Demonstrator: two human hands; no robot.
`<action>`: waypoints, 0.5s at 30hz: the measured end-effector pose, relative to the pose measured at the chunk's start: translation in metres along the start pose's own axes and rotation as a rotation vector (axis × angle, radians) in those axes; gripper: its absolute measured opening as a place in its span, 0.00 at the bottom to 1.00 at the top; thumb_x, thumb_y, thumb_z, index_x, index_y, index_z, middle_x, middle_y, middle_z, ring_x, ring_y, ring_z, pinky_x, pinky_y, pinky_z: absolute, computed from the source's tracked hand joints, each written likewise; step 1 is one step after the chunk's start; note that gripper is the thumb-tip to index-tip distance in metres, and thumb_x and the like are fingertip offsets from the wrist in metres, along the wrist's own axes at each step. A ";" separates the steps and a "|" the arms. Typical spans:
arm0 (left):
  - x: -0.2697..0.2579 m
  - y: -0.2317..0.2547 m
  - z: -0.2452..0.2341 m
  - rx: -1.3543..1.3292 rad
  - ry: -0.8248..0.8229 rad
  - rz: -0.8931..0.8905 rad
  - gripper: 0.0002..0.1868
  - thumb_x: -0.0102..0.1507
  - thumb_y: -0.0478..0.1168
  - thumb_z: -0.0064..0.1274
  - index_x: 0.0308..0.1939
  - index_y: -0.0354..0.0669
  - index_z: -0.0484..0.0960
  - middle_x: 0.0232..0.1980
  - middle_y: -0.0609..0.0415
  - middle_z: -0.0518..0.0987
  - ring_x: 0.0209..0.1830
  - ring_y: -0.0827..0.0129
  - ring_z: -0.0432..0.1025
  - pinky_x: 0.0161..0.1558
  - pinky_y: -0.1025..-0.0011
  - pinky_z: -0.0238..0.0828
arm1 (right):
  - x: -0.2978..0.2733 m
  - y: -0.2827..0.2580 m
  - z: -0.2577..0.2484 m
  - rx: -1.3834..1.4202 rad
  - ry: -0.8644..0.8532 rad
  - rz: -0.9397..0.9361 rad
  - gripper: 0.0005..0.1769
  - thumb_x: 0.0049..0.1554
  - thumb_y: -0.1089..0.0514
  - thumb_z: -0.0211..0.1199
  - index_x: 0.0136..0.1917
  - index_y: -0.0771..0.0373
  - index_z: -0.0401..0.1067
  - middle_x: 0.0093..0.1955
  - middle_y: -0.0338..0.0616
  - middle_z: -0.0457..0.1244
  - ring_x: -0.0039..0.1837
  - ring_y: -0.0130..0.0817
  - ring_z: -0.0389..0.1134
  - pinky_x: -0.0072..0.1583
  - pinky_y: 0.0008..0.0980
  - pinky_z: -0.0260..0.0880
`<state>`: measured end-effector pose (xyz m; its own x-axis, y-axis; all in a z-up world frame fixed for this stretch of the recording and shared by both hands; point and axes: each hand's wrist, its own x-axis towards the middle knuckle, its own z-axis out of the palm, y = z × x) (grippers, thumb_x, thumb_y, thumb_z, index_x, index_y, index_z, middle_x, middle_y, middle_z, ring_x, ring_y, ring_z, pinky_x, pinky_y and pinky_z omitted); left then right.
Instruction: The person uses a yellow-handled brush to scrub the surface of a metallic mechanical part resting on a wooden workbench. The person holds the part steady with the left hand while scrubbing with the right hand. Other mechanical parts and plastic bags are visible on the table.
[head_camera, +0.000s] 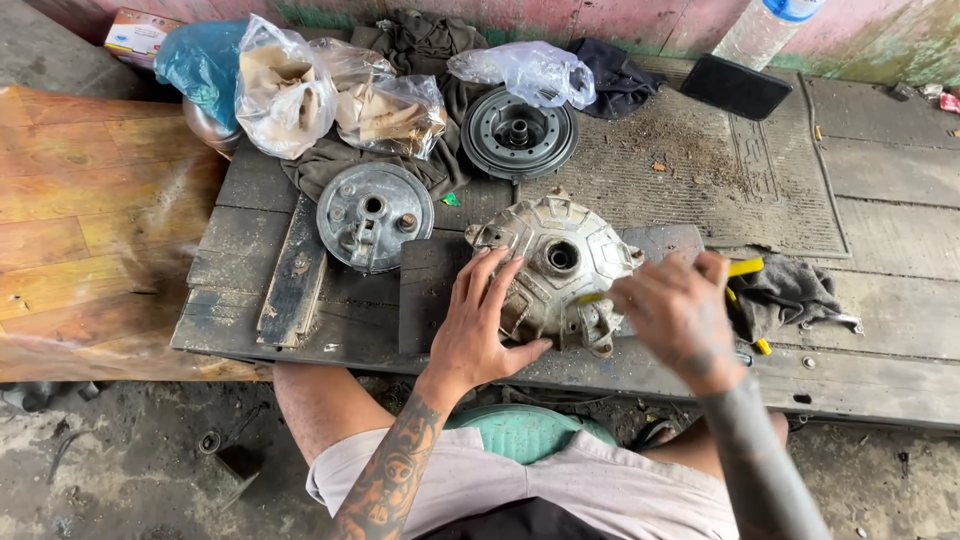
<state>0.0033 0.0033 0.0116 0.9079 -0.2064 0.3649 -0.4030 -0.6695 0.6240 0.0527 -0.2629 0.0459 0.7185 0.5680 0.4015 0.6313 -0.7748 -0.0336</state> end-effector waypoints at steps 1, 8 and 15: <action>-0.001 0.003 -0.001 -0.009 -0.013 -0.004 0.54 0.51 0.59 0.67 0.74 0.42 0.60 0.73 0.42 0.56 0.75 0.42 0.51 0.72 0.44 0.50 | -0.007 -0.008 0.004 -0.007 0.026 -0.031 0.09 0.59 0.43 0.64 0.38 0.42 0.76 0.34 0.28 0.66 0.42 0.28 0.65 0.59 0.40 0.47; 0.000 0.001 -0.001 -0.001 -0.004 -0.006 0.53 0.51 0.60 0.66 0.74 0.42 0.61 0.74 0.42 0.57 0.75 0.42 0.51 0.72 0.45 0.50 | 0.006 -0.003 -0.013 0.090 0.027 0.028 0.11 0.63 0.45 0.61 0.43 0.50 0.77 0.36 0.33 0.67 0.42 0.31 0.65 0.58 0.40 0.48; 0.000 0.001 0.001 0.000 -0.013 -0.007 0.54 0.50 0.60 0.67 0.74 0.42 0.61 0.74 0.42 0.57 0.75 0.43 0.51 0.73 0.45 0.50 | -0.010 0.010 0.002 0.031 0.026 -0.014 0.10 0.62 0.46 0.61 0.41 0.47 0.77 0.32 0.32 0.66 0.40 0.32 0.65 0.59 0.41 0.51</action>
<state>0.0025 0.0016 0.0116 0.9120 -0.2110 0.3518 -0.3968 -0.6710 0.6264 0.0523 -0.2754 0.0394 0.7021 0.5705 0.4261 0.6499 -0.7580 -0.0559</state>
